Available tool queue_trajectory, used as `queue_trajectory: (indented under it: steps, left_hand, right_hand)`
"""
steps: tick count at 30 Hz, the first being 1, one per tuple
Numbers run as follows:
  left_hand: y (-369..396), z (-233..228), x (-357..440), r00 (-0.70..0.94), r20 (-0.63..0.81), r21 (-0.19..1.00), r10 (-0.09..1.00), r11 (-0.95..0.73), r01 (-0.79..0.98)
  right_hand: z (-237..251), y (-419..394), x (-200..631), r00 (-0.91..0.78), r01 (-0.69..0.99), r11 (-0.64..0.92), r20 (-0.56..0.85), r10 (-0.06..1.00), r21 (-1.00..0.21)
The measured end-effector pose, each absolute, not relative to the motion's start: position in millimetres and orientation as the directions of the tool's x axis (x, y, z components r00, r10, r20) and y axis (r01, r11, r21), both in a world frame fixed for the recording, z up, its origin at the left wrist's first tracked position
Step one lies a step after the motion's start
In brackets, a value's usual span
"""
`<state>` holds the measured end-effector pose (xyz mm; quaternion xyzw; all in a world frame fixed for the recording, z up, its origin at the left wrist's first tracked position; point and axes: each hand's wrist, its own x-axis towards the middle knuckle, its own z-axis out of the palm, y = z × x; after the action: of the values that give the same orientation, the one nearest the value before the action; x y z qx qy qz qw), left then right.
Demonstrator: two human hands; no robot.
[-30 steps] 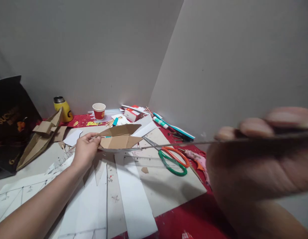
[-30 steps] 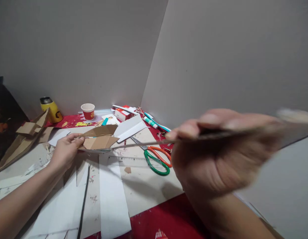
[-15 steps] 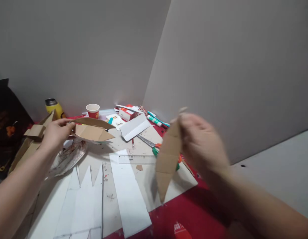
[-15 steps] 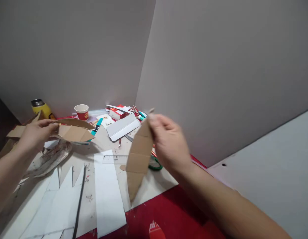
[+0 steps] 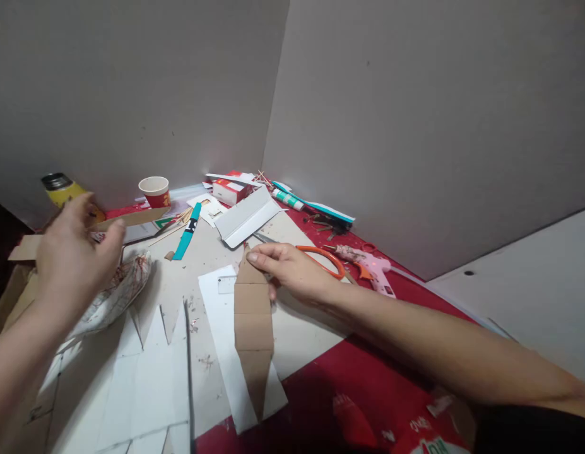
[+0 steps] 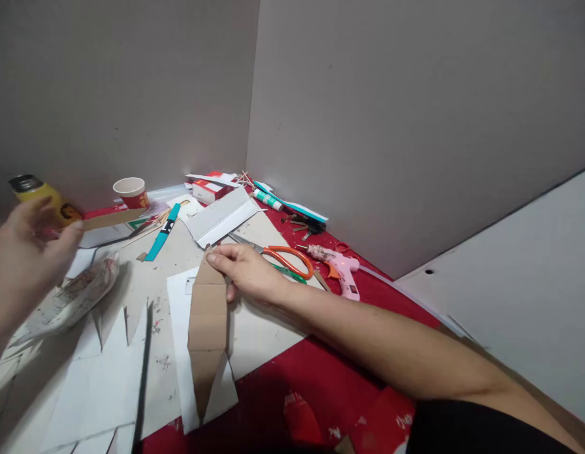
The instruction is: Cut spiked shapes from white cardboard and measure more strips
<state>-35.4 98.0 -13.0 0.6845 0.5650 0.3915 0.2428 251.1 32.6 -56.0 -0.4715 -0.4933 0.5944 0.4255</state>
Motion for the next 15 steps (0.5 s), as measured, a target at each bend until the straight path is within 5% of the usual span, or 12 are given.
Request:
queue_trajectory:
  steps: [1,2,4,6,9,15]
  left_hand:
    - [81.5,-11.4,-21.8,0.001,0.313,0.737,0.950,-0.243,0.630]
    - [65.3,-11.4,-7.1,0.043,0.213,0.772,0.976,-0.195,0.605]
    - [36.2,-16.4,21.1,0.258,-0.148,0.911,0.955,0.030,0.412]
    - [13.7,-26.2,42.4,0.475,-0.380,0.922,0.794,0.282,0.267]
    - [-9.4,-41.6,57.4,0.569,-0.428,0.883,0.702,0.459,0.098]
    - [-40.9,-48.6,60.2,0.412,-0.442,0.866,0.797,0.499,-0.036]
  right_hand:
    - [-55.4,31.9,249.9,-0.195,-0.050,-0.151,-0.139,0.971,-0.987]
    - [-54.9,31.2,248.5,-0.194,-0.057,-0.149,-0.135,0.972,-0.987]
    - [-54.4,29.4,245.5,-0.192,-0.082,-0.141,-0.123,0.974,-0.987]
    - [-55.1,27.8,243.4,-0.199,-0.155,-0.169,-0.137,0.970,-0.973]
    - [-59.0,27.5,242.9,-0.248,-0.282,-0.281,-0.214,0.945,-0.917]
    - [-66.2,27.3,241.2,-0.348,-0.341,-0.423,-0.305,0.886,-0.839]
